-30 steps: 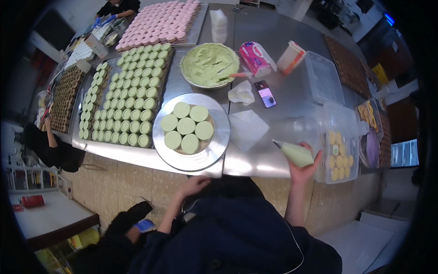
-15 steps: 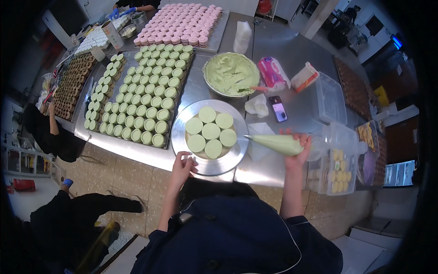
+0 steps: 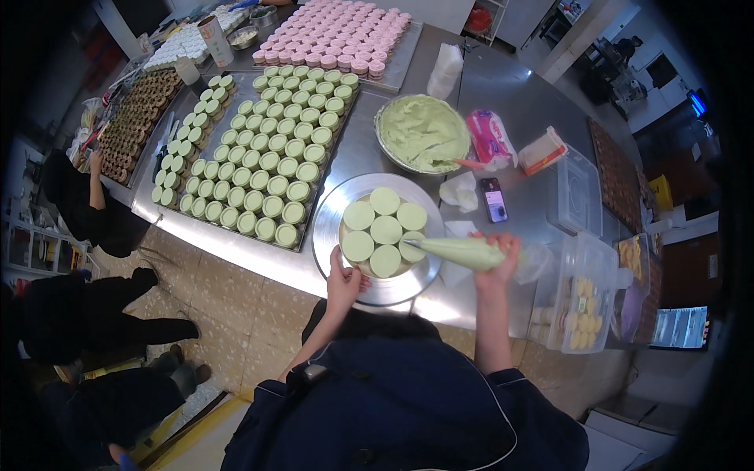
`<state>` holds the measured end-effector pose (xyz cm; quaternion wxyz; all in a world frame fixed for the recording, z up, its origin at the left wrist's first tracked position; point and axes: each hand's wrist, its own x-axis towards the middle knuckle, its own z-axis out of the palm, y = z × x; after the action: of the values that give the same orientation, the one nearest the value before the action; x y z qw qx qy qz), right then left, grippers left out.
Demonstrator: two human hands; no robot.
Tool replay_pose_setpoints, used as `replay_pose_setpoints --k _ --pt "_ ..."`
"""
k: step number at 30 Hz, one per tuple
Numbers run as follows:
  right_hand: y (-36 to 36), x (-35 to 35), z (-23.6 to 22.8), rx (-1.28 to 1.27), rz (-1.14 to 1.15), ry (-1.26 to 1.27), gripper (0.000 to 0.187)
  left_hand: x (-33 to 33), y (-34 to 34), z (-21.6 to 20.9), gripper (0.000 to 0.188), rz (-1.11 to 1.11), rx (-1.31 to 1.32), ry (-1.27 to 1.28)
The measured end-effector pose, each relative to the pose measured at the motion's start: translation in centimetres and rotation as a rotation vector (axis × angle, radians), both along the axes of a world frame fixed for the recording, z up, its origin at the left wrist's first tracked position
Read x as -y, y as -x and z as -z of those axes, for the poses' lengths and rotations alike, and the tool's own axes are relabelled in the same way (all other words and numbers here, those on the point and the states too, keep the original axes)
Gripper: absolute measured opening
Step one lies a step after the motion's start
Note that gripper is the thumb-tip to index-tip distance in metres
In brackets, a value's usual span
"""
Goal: The person assembles green macarons by picking up shells, placing them on a rotating tray, and piping green filling between them. The person repeatedly picks shells from a tray, aligns them, and uses a piping bag to add filling before closing the macarons.
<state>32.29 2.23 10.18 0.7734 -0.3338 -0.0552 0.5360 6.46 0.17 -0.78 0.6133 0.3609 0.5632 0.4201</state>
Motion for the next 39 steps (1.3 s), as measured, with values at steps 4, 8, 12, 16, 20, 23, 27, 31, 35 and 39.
replay_pose_setpoints --k 4,8,12,16,20,23,27,31,35,39 --pt "0.8 -0.8 0.3 0.056 -0.052 -0.008 0.047 -0.3 0.3 -0.2 0.061 -0.006 0.000 -0.001" --pt "1.8 -1.6 0.3 0.176 -0.058 0.017 0.047 -0.7 0.6 -0.5 0.061 -0.010 0.037 0.010" --pt "2.9 -2.0 -0.2 0.246 -0.046 0.062 0.049 -1.2 1.1 -0.6 0.061 0.024 0.011 -0.002" --pt "3.6 -2.3 -0.5 0.289 -0.036 0.067 0.050 -1.7 1.8 -0.8 0.060 0.065 0.019 0.016" --pt "3.9 -2.5 -0.5 0.327 -0.035 0.061 0.051 -1.3 2.6 -0.8 0.054 0.019 0.051 0.031" --pt "4.0 -2.6 -0.4 0.348 -0.041 0.059 0.051 0.2 3.4 -0.3 0.046 -0.122 -0.351 -0.271" --pt "4.2 -2.6 -0.3 0.339 -0.013 0.096 0.051 3.0 4.0 0.6 0.047 -0.305 -0.355 -0.104" --pt "4.2 -2.6 -0.2 0.353 -0.016 0.097 0.051 4.6 5.5 0.5 0.036 0.206 -0.036 0.331" --pt "4.3 -2.6 -0.2 0.374 -0.026 0.088 0.050 4.6 6.0 0.3 0.027 0.452 0.150 0.377" --pt "4.3 -2.6 -0.2 0.383 -0.022 0.085 0.051 4.0 6.3 0.2 0.024 0.365 0.111 0.452"
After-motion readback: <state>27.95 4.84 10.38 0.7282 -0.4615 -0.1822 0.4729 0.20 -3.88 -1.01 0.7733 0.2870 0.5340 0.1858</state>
